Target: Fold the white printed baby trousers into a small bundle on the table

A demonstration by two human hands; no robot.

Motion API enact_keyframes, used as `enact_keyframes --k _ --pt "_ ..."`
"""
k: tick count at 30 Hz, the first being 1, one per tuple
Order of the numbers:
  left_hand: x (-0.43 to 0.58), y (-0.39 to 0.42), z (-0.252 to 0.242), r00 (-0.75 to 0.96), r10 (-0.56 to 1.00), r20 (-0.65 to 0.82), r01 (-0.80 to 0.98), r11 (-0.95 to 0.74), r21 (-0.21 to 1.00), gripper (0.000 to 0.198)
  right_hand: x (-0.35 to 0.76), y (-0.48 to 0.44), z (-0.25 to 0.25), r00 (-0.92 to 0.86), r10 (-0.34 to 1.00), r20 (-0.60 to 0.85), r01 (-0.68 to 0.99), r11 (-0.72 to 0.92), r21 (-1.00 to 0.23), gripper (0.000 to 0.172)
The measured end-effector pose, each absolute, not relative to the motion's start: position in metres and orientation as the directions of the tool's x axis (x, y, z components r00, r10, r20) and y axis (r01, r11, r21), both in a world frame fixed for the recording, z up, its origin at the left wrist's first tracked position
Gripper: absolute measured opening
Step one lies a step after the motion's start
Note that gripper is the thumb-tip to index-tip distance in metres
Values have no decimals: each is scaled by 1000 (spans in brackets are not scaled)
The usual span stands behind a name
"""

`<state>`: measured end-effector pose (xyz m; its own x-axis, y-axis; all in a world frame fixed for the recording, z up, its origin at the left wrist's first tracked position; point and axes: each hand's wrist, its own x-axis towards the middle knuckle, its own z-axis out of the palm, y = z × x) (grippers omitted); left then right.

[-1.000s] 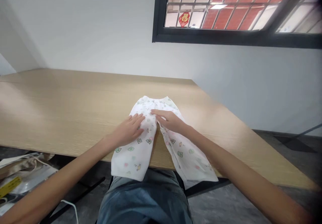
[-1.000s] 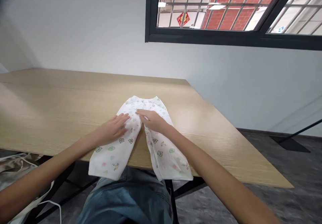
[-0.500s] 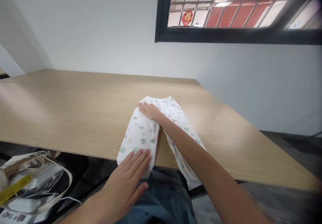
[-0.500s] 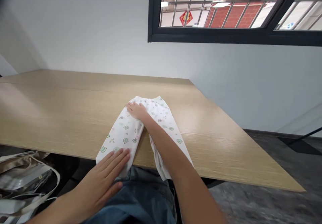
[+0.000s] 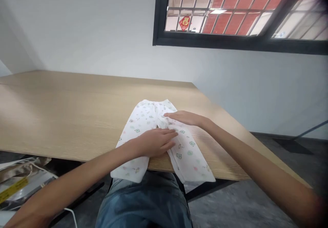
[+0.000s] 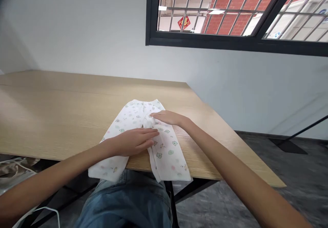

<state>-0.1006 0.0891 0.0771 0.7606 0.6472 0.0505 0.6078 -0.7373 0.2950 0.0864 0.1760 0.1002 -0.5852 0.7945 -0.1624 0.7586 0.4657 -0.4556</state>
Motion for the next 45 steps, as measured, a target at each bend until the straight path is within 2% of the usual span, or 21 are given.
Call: enact_keyframes --k 3,6,9,12,14,17,19,23,26,29,30,32,34,36,38,40,43,45 --pt "-54 117 63 787 616 -37 600 -748 284 54 92 177 86 -615 758 -217 755 486 -441 46" --pt "-26 105 46 781 624 -25 606 -747 273 69 85 194 62 -691 708 -143 685 579 -442 44" --pt "-22 62 33 803 592 78 546 -781 303 85 78 217 47 -709 703 -53 640 611 -466 44" --pt "-23 23 20 801 550 234 477 -824 304 88 72 235 43 -633 774 36 633 543 -552 40" --pt "-17 11 10 751 583 311 508 -810 292 82 71 240 42 -548 833 78 643 479 -597 39" --pt "3 11 -3 604 690 400 639 -719 274 52 72 240 38 -392 912 119 684 376 -626 45" --pt "17 15 -9 520 725 451 720 -656 225 41 77 240 34 -262 951 163 711 304 -634 46" --pt "29 18 -16 464 690 556 765 -628 142 36 88 243 34 -92 975 201 758 199 -621 40" --pt "25 16 -14 448 681 579 722 -658 215 34 92 244 40 -53 986 159 769 142 -623 27" --pt "15 13 -4 382 748 544 581 -651 488 38 92 240 50 -48 992 118 739 114 -664 7" --pt "10 12 1 345 780 522 513 -623 591 40 90 237 54 -50 993 111 717 113 -688 7" --pt "-7 10 12 264 835 482 388 -550 740 43 85 230 66 -72 992 107 652 128 -747 12" --pt "-32 6 23 135 882 452 333 -470 818 43 74 224 79 -117 986 119 572 165 -803 20" --pt "-64 0 32 -64 920 386 339 -344 876 46 57 221 92 -177 975 135 495 207 -844 26" --pt "-99 -8 39 -265 923 278 378 -166 911 53 35 221 101 -246 959 140 434 238 -869 27" --pt "-130 -15 41 -361 913 190 452 -6 892 60 9 222 101 -310 943 123 409 249 -878 26" --pt "-164 -21 35 -392 914 100 626 185 758 57 -28 223 85 -388 919 62 451 248 -857 25" --pt "-176 -22 26 -362 925 116 731 204 651 45 -45 223 70 -453 891 30 484 274 -831 25"
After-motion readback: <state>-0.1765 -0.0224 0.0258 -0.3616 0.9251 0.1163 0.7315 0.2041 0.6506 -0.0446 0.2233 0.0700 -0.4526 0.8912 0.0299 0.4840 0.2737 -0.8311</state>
